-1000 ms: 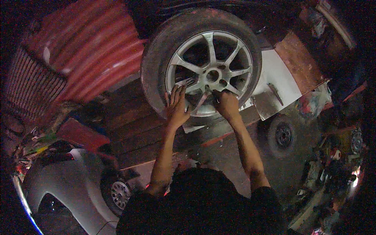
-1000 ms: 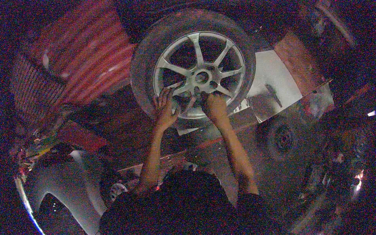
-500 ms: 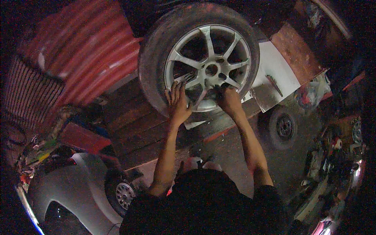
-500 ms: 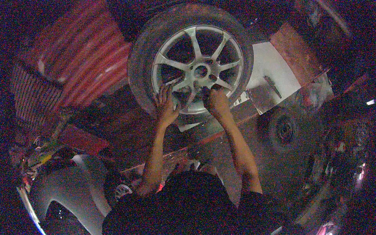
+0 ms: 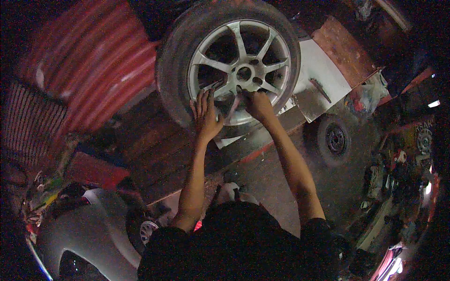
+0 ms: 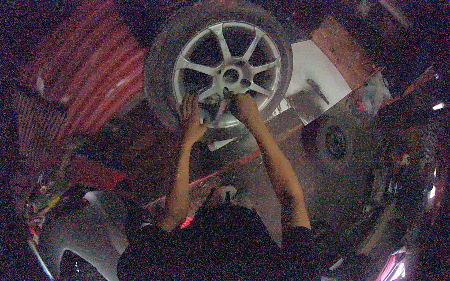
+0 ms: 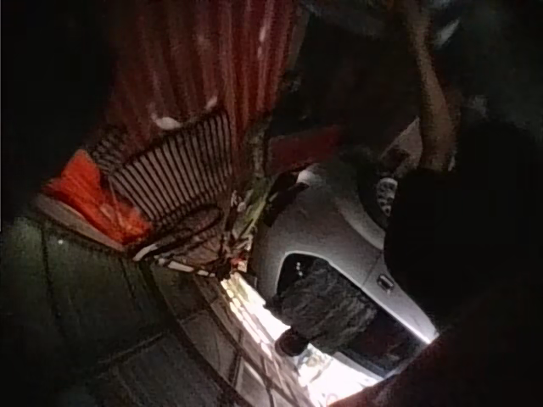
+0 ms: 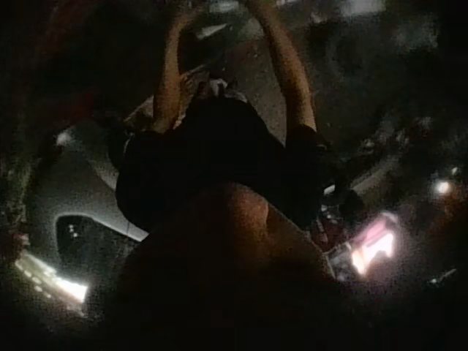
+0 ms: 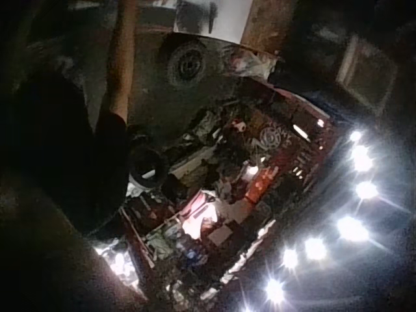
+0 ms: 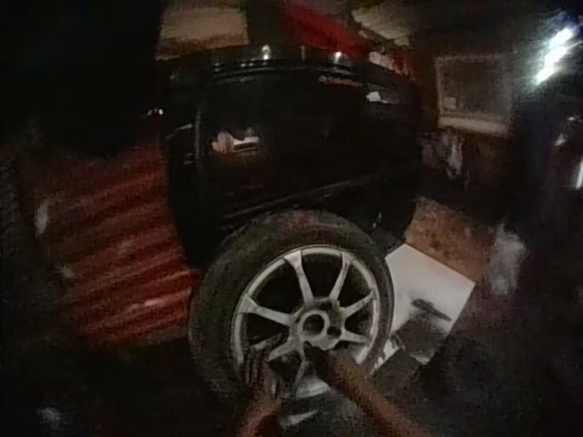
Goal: The person removes a tire from a car wheel hub, places it on the floor, and then picks up a new tire with a silver rim. They mount the new tire onto the hub and begin tightening the lug nuts by hand.
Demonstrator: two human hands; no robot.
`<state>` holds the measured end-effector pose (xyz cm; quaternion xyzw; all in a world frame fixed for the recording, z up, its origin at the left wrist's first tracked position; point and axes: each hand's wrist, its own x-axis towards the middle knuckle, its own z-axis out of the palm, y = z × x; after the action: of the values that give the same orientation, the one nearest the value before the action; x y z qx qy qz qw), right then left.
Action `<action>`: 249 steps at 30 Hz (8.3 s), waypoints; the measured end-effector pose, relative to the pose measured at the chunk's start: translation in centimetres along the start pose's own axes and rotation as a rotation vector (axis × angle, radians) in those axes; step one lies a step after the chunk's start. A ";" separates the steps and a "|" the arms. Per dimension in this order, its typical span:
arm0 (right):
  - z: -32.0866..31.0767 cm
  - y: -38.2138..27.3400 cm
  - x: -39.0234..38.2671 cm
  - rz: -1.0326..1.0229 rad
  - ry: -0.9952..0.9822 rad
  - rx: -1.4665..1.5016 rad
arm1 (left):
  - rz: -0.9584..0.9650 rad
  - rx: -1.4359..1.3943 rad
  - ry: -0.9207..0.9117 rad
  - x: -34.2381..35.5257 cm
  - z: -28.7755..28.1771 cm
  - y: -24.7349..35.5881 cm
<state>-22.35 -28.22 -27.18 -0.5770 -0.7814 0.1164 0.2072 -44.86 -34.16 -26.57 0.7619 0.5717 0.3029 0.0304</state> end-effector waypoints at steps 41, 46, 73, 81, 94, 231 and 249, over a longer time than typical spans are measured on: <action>-4.1 -2.8 -1.0 0.039 -0.008 -0.003 | 0.058 -0.073 -0.104 0.1 -1.4 -0.7; -2.6 0.0 -3.6 0.090 -0.014 0.136 | 0.069 -0.104 -0.062 0.2 -1.2 -1.3; -1.9 -0.1 0.6 -0.080 -0.158 -0.020 | 0.016 -0.071 -0.116 0.7 -0.4 -0.9; -1.3 -1.7 -0.6 0.006 -0.056 0.133 | 0.024 -0.015 -0.103 0.3 -0.6 -0.8; -5.9 -1.7 1.8 -0.142 -0.404 -0.080 | 0.008 -0.065 -0.087 0.5 -0.7 -1.5; 0.5 1.1 -8.8 0.181 0.123 0.185 | 0.040 -0.096 -0.085 0.0 -0.5 -1.9; 2.7 -0.2 -6.6 0.247 0.324 0.320 | 0.053 -0.084 -0.117 -0.2 -0.5 -1.3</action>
<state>-22.07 -34.42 -30.73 -0.6391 -0.6332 0.1688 0.4026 -46.21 -34.00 -26.75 0.7911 0.5355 0.2823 0.0876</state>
